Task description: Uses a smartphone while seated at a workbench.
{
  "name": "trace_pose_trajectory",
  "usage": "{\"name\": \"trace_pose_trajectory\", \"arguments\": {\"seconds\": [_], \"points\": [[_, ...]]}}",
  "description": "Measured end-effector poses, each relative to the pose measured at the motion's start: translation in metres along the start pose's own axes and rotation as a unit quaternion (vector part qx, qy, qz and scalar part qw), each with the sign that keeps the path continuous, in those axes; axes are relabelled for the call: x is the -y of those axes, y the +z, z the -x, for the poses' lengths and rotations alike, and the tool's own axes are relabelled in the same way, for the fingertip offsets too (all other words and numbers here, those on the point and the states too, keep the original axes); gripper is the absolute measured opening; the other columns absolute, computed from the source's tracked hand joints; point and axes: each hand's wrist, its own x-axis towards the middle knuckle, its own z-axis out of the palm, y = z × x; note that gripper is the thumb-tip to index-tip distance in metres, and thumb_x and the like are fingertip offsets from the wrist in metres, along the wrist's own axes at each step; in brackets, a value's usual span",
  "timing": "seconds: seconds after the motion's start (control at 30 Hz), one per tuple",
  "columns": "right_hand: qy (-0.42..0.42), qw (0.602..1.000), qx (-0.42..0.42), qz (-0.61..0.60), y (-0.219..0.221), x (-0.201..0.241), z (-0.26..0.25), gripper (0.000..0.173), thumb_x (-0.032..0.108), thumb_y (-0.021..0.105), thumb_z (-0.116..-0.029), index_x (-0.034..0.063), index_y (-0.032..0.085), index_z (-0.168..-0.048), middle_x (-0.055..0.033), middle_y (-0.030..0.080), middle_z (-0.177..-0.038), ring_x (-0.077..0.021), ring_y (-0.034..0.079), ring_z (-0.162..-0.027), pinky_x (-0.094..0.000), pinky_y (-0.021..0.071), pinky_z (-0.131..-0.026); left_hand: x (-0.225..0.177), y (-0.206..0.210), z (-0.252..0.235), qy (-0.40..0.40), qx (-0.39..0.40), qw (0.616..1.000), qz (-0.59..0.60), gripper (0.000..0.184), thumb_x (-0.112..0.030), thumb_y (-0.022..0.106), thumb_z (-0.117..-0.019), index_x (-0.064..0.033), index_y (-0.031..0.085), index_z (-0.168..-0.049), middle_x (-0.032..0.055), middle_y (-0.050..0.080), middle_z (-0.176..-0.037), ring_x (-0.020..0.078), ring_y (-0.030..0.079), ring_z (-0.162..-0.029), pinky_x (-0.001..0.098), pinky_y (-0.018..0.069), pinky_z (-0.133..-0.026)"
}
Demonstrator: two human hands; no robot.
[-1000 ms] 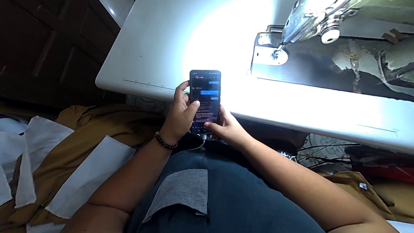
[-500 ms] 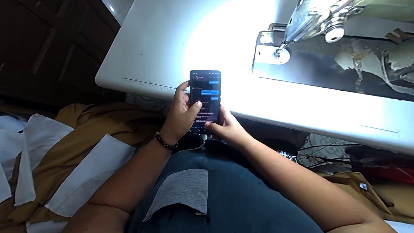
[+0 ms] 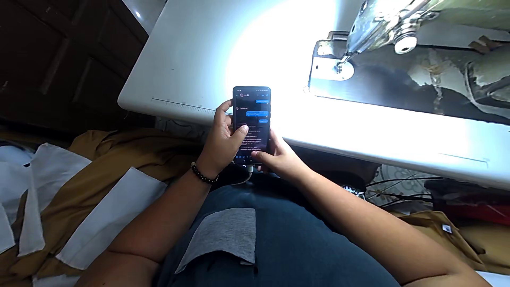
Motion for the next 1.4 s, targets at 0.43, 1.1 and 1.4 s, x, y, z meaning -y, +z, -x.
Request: {"name": "trace_pose_trajectory", "arguments": {"seconds": [0.43,1.1,1.4], "points": [[-0.012,1.0,0.005,-0.005,0.0007,-0.0031,-0.0008,0.06,0.007,0.065,-0.0951,0.0139,0.035,-0.146,-0.0071,0.069,-0.098,-0.0113,0.066,-0.063,-0.0234,0.0576,-0.057,0.0026,-0.0015,0.0002,0.002,-0.001,1.0,0.007,0.065,0.002,0.052,-0.1019,-0.019,0.023,-0.156,0.009,0.064,-0.128,0.0159,0.073,-0.097,0.0313,0.0621,-0.081],[-0.014,1.0,0.018,-0.017,-0.0003,-0.0039,-0.0011,0.061,0.005,0.064,-0.0956,0.0148,0.033,-0.148,-0.0078,0.07,-0.1,-0.012,0.067,-0.064,-0.0242,0.0579,-0.058,0.0037,-0.0001,-0.0008,-0.001,-0.007,1.0,0.007,0.066,0.003,0.052,-0.1017,-0.0186,0.022,-0.157,0.0093,0.064,-0.129,0.0163,0.073,-0.099,0.0322,0.0623,-0.082],[-0.023,0.999,0.02,-0.012,0.0,-0.0031,-0.0019,0.06,0.005,0.063,-0.0957,0.0133,0.033,-0.147,-0.0072,0.07,-0.1,-0.0115,0.067,-0.065,-0.0237,0.0577,-0.058,0.0011,-0.001,-0.0012,-0.008,-0.009,1.0,0.0,0.066,0.002,0.053,-0.1021,-0.0192,0.022,-0.157,0.0085,0.063,-0.128,0.0151,0.072,-0.098,0.0313,0.062,-0.081]]}}
